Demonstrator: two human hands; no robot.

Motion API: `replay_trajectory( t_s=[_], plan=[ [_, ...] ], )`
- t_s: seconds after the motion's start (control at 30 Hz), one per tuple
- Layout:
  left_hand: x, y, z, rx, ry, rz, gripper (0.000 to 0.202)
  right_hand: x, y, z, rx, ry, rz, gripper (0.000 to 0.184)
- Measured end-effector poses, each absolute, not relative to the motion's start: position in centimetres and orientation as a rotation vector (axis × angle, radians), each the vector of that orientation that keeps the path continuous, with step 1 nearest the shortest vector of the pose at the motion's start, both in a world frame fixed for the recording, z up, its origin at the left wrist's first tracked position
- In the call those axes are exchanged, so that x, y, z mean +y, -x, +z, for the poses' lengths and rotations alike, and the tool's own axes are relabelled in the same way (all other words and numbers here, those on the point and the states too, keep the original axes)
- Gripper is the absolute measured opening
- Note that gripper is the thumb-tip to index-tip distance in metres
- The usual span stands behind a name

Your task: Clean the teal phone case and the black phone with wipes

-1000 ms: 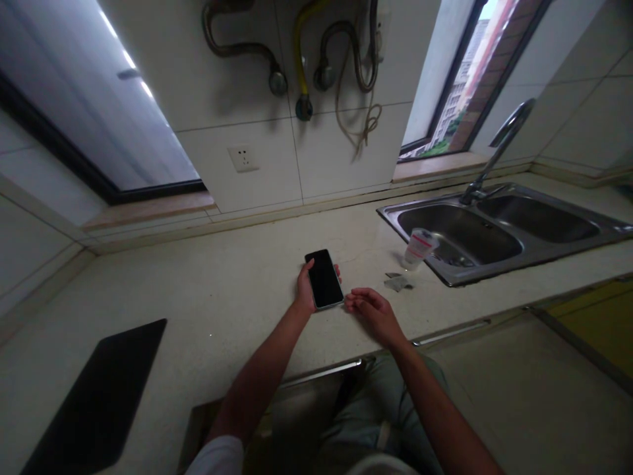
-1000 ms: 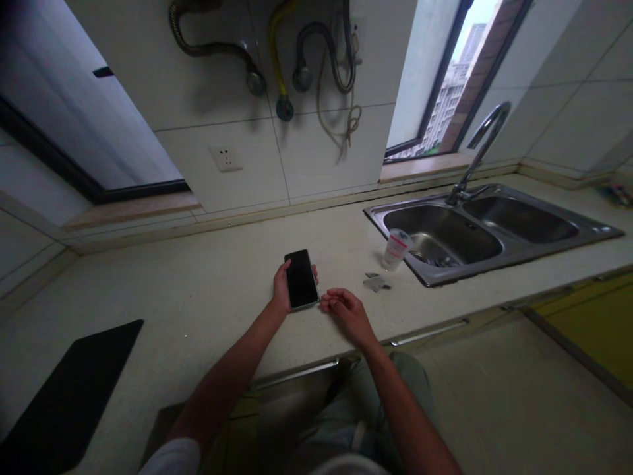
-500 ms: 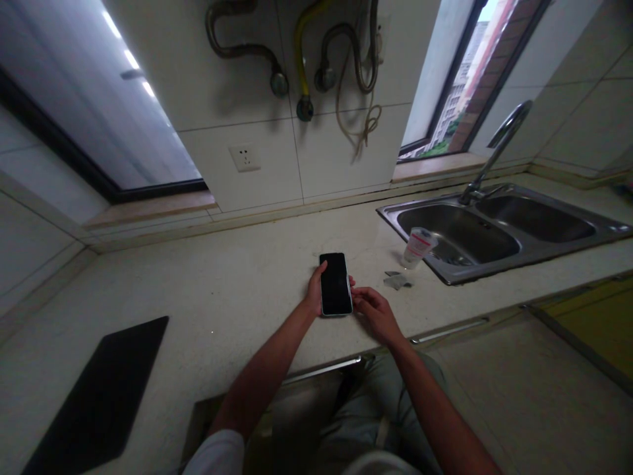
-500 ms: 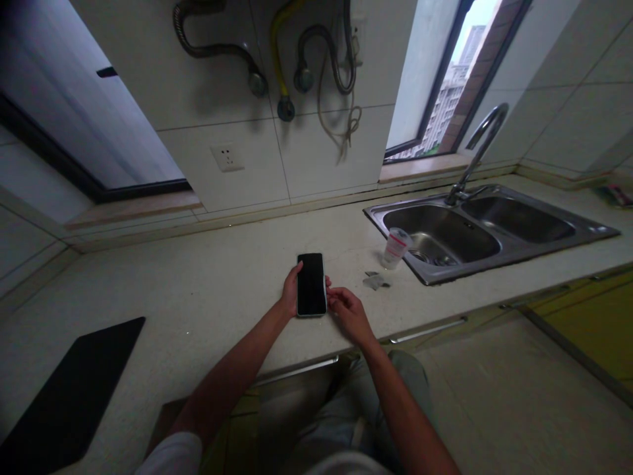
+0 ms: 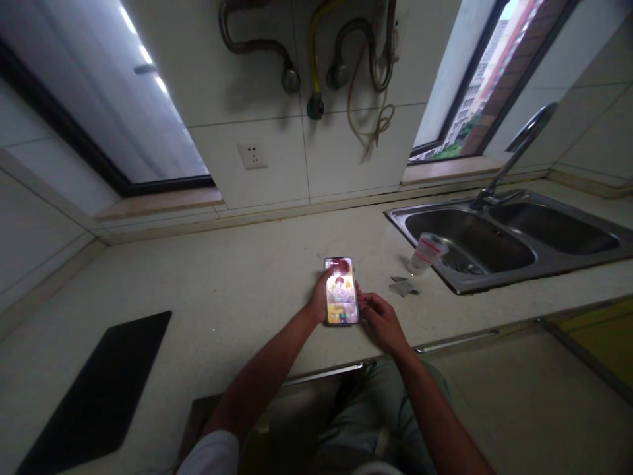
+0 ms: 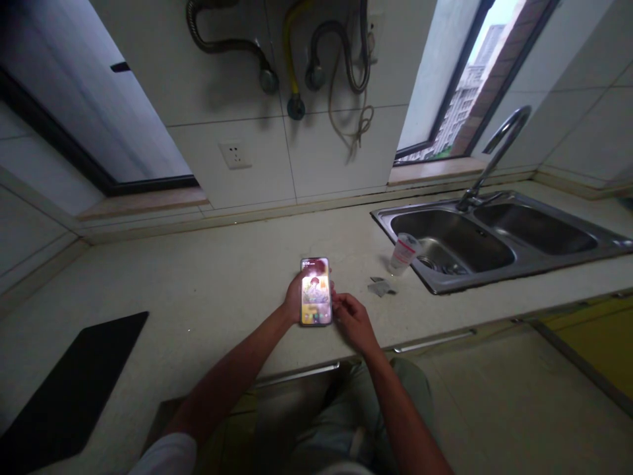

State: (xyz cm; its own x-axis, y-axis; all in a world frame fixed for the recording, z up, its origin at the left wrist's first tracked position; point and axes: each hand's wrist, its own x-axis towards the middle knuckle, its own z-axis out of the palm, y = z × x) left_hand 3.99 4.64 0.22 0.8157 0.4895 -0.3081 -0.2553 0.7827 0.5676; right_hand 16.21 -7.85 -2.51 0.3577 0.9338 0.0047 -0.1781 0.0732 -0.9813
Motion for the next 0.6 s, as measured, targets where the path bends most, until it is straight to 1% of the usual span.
replay_trajectory(
  t_s=[0.23, 0.3, 0.47, 0.6],
  plan=[
    [5.1, -4.3, -1.0, 0.498, -0.474, 0.474, 0.068, -7.9, -16.2, -2.4, -0.842, 1.187, 1.022, 0.031],
    [5.1, -4.4, -1.1, 0.524, -0.461, 0.510, 0.067, -7.9, -16.3, -2.2, -0.824, 1.193, 1.028, 0.033],
    [5.3, -4.4, 0.1, 0.598, -0.397, 0.560, 0.053, -8.0, -16.2, -1.7, -0.826, 1.187, 1.057, 0.033],
    [5.2, -4.0, 0.7, 0.616, -0.394, 0.445, 0.059, -8.0, -16.2, -1.9, -0.817, 1.173, 1.057, 0.035]
  ],
)
